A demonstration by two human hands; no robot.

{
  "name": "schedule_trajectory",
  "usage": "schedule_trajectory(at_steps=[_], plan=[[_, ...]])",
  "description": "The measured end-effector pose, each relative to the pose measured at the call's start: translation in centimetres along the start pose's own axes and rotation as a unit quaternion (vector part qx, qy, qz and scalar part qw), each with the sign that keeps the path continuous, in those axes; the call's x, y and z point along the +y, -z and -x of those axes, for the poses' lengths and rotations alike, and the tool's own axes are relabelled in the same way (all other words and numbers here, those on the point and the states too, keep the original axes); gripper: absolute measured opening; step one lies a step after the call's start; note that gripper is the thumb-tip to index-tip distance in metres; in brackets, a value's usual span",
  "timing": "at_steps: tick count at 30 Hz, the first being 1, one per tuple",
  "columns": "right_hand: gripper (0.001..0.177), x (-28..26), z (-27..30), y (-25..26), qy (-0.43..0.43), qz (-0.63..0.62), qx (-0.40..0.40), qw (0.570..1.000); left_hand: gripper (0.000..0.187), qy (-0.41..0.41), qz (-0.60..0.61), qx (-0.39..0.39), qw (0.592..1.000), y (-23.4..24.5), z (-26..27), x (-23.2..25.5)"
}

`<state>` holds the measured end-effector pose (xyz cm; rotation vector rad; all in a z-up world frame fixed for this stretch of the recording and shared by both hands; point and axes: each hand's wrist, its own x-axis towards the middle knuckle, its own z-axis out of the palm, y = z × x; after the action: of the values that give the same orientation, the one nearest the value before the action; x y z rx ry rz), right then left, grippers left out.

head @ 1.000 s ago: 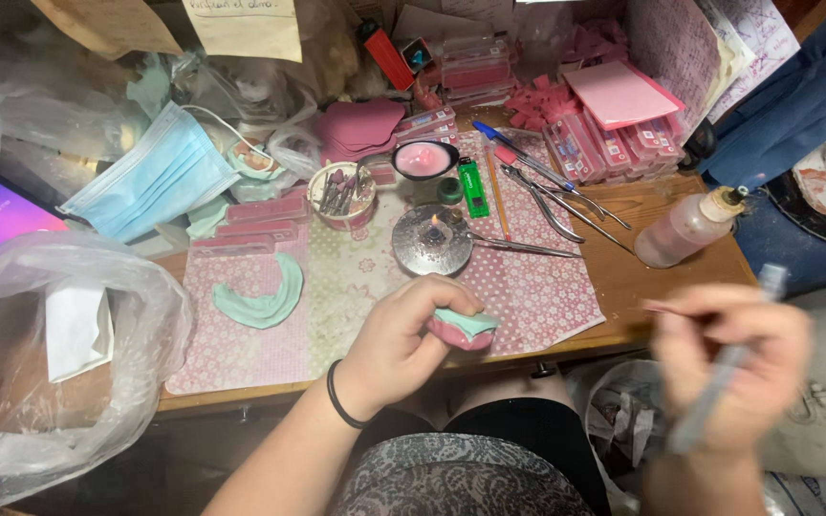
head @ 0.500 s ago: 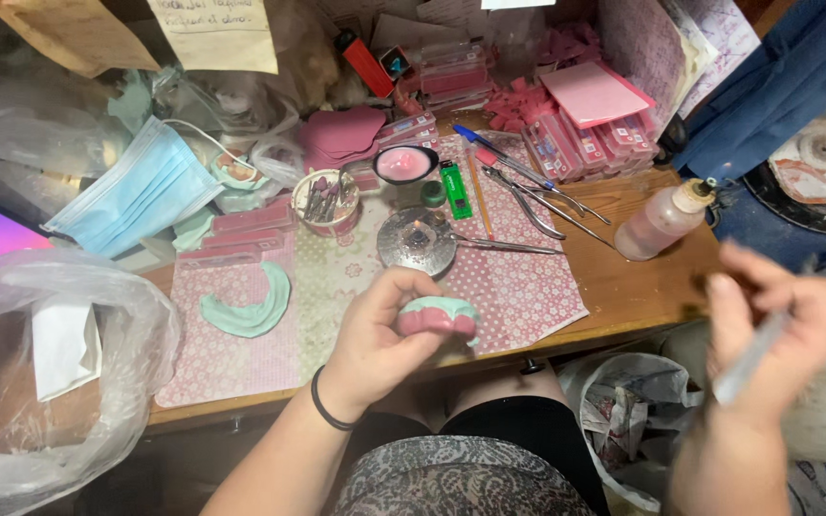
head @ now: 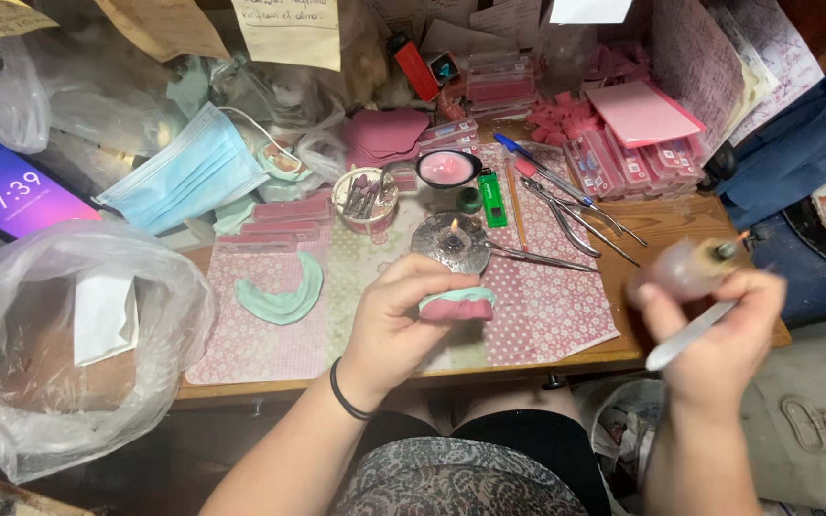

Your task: The person shapes and smooths pink and green putty-like material using a metal spatula and a heated metal disc. They repeatedly press, fold, and refine the material's edges and surfaces, occasionally applying liquid from a bottle.

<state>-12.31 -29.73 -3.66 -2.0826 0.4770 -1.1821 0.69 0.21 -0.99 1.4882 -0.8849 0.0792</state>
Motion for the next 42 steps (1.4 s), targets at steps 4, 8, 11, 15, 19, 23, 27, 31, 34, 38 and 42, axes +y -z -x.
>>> schedule_trajectory(at_steps=[4, 8, 11, 15, 19, 23, 27, 31, 34, 38, 42], plan=[[0.055, -4.7, 3.7, -1.2, 0.036, -0.23, -0.097, 0.968, 0.021, -0.016, -0.012, 0.009, 1.0, -0.2, 0.0, 0.2], [0.059, -7.9, 5.6, -2.4, 0.034, -0.243, -0.213, 0.946, 0.028, -0.033, -0.033, 0.034, 0.998, -0.1, -0.3, 0.7], [0.059, -8.8, 6.2, -3.1, 0.032, -0.23, -0.249, 0.94, 0.024, -0.026, -0.042, 0.044, 0.998, 0.0, -0.2, 0.8], [0.054, -8.8, 6.2, -3.5, 0.038, -0.174, -0.232, 0.956, 0.019, -0.023, -0.058, 0.053, 0.997, 0.0, -0.3, 1.0], [0.054, -8.4, 6.4, -3.4, 0.028, -0.164, -0.217, 0.962, 0.019, -0.021, -0.06, 0.054, 0.997, 0.0, -0.2, 0.7], [0.057, -10.1, 6.2, -3.1, 0.065, -0.195, -0.24, 0.949, 0.016, -0.024, -0.067, 0.044, 0.996, -0.2, -0.2, 0.6], [0.057, -11.5, 5.7, -3.3, 0.128, -0.174, -0.245, 0.945, 0.022, -0.019, -0.078, 0.045, 0.996, -0.2, 0.0, 0.3], [0.055, -10.9, 5.9, -3.2, 0.083, -0.159, -0.213, 0.96, 0.021, -0.018, -0.096, 0.049, 0.994, -0.3, 0.1, 0.3], [0.056, -10.5, 5.9, -2.9, 0.061, -0.128, -0.195, 0.971, 0.025, -0.013, -0.086, 0.054, 0.995, -0.4, 0.0, 0.3], [0.056, -10.8, 5.8, -2.8, 0.071, -0.165, -0.219, 0.959, 0.02, -0.024, -0.093, 0.046, 0.994, -0.5, 0.0, 0.3], [0.054, -11.2, 5.6, -2.9, 0.083, -0.203, -0.244, 0.945, 0.025, -0.012, -0.106, 0.044, 0.993, -0.6, 0.0, 0.4]])
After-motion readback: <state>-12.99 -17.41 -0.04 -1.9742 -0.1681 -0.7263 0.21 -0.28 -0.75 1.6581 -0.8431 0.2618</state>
